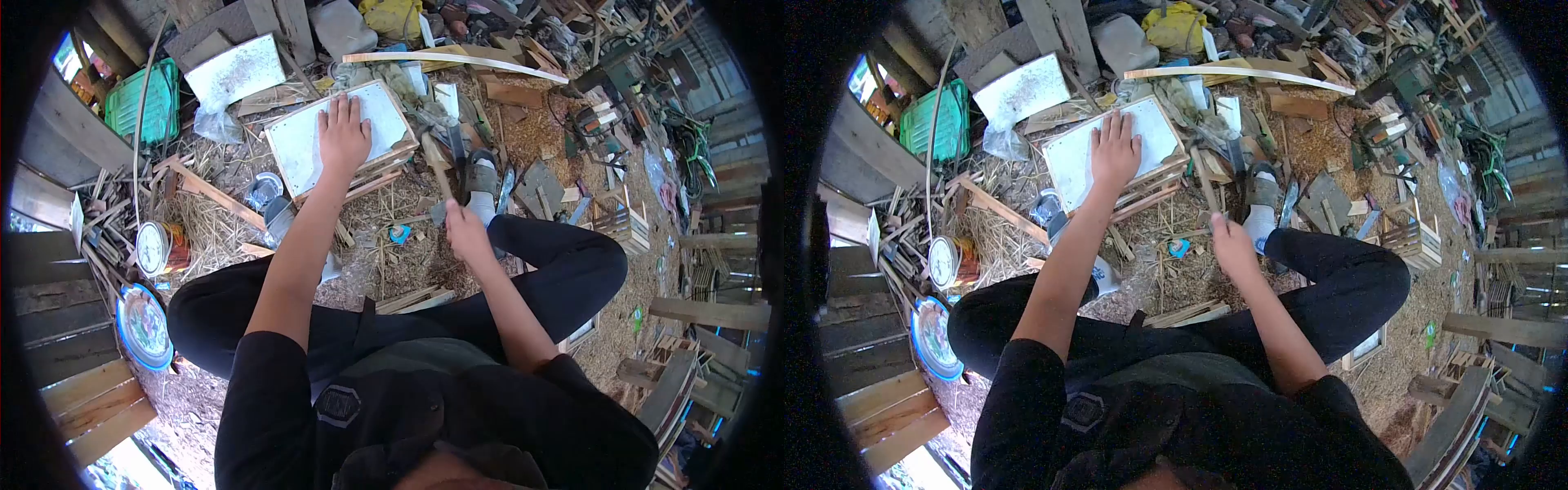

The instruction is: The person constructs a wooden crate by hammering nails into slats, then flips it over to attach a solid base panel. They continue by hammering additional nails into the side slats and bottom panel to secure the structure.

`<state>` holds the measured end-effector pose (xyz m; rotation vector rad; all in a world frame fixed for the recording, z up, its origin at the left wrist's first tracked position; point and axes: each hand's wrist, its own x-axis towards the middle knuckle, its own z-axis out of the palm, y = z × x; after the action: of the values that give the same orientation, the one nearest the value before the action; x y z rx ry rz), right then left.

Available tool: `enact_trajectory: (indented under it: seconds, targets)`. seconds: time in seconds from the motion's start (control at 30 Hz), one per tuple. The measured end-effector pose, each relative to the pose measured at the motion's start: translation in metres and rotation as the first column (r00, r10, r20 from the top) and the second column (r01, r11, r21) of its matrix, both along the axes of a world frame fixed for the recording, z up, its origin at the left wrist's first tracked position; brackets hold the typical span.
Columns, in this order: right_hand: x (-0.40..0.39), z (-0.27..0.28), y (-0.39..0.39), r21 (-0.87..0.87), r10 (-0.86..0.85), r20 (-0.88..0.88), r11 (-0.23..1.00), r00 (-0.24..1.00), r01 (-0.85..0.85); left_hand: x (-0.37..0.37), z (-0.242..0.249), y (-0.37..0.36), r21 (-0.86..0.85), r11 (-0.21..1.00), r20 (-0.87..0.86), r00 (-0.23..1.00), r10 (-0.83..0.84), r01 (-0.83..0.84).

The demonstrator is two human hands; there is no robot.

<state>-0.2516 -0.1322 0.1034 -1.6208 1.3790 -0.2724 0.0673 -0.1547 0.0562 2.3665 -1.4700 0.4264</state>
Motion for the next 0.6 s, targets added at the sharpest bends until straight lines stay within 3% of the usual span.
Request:
enact_trajectory:
  seconds: [0.07, 0.1, 0.13, 0.17, 0.23, 0.27, 0.3, 0.33, 0.37, 0.4, 0.43, 0.47, 0.5, 0.53, 0.6]
  targets:
    - [0.008, 0.052, 0.006, 0.013, -0.135, 0.175, 0.991, 0.975, 0.134, -0.001, -0.002, 0.003, 0.000, 1.000, -0.009, 1.000, -0.017, 0.017]
    - [0.005, 0.062, -0.005, -0.049, -0.091, 0.334, 0.992, 0.938, 0.113, -0.001, -0.001, 0.003, 0.003, 1.000, -0.007, 1.000, -0.016, 0.016]
    - [0.017, 0.115, 0.000, -0.046, -0.140, 0.393, 0.984, 0.909, 0.171, -0.001, 0.000, 0.003, 0.010, 1.000, -0.007, 1.000, -0.014, 0.014]
    - [0.017, 0.146, -0.001, 0.076, -0.201, 0.500, 0.979, 0.842, 0.189, -0.001, 0.001, 0.003, 0.018, 1.000, -0.008, 1.000, -0.013, 0.013]
    - [0.015, 0.156, -0.007, 0.040, -0.171, 0.714, 0.978, 0.679, 0.204, 0.000, -0.002, 0.001, 0.024, 1.000, -0.007, 1.000, -0.010, 0.010]
    - [0.017, 0.137, -0.008, 0.040, -0.171, 0.713, 0.978, 0.680, 0.204, 0.000, -0.003, 0.000, 0.027, 1.000, -0.007, 1.000, -0.005, 0.005]
    - [0.020, 0.095, -0.008, -0.430, -0.065, 0.524, 0.840, 0.849, 0.330, 0.001, -0.002, 0.000, 0.026, 1.000, -0.009, 1.000, -0.001, 0.001]
    - [0.020, 0.053, -0.009, -0.813, -0.081, 0.275, 0.513, 0.958, 0.277, 0.001, -0.002, 0.000, 0.013, 1.000, -0.020, 1.000, -0.002, 0.002]
    - [0.007, 0.017, 0.000, -0.555, -0.048, 0.274, 0.807, 0.960, 0.199, 0.000, -0.002, 0.001, 0.001, 1.000, -0.032, 0.999, -0.005, 0.005]
    - [-0.006, -0.039, -0.008, -0.631, 0.126, -0.029, 0.767, 0.992, -0.116, -0.002, -0.003, 0.002, 0.000, 1.000, -0.034, 0.999, -0.004, 0.004]
    - [-0.010, -0.040, -0.006, -0.632, 0.130, -0.030, 0.766, 0.991, -0.120, -0.002, -0.004, 0.001, 0.002, 1.000, -0.021, 1.000, -0.011, 0.011]
    - [-0.013, -0.040, -0.001, -0.310, 0.008, 0.048, 0.951, 0.999, 0.007, 0.001, -0.005, 0.002, 0.007, 1.000, -0.007, 1.000, -0.016, 0.016]
    - [-0.014, -0.037, 0.002, 0.062, -0.125, 0.070, 0.991, 0.990, 0.121, 0.001, 0.000, 0.003, 0.008, 1.000, -0.009, 1.000, -0.002, 0.002]
    - [-0.008, 0.000, 0.013, 0.077, -0.190, 0.144, 0.981, 0.971, 0.180, -0.002, 0.007, 0.008, 0.050, 0.998, -0.042, 0.999, -0.027, 0.029]
    - [-0.012, -0.008, 0.004, 0.135, -0.261, 0.240, 0.963, 0.935, 0.234, -0.008, 0.015, 0.017, 0.097, 0.988, -0.058, 0.992, -0.111, 0.116]
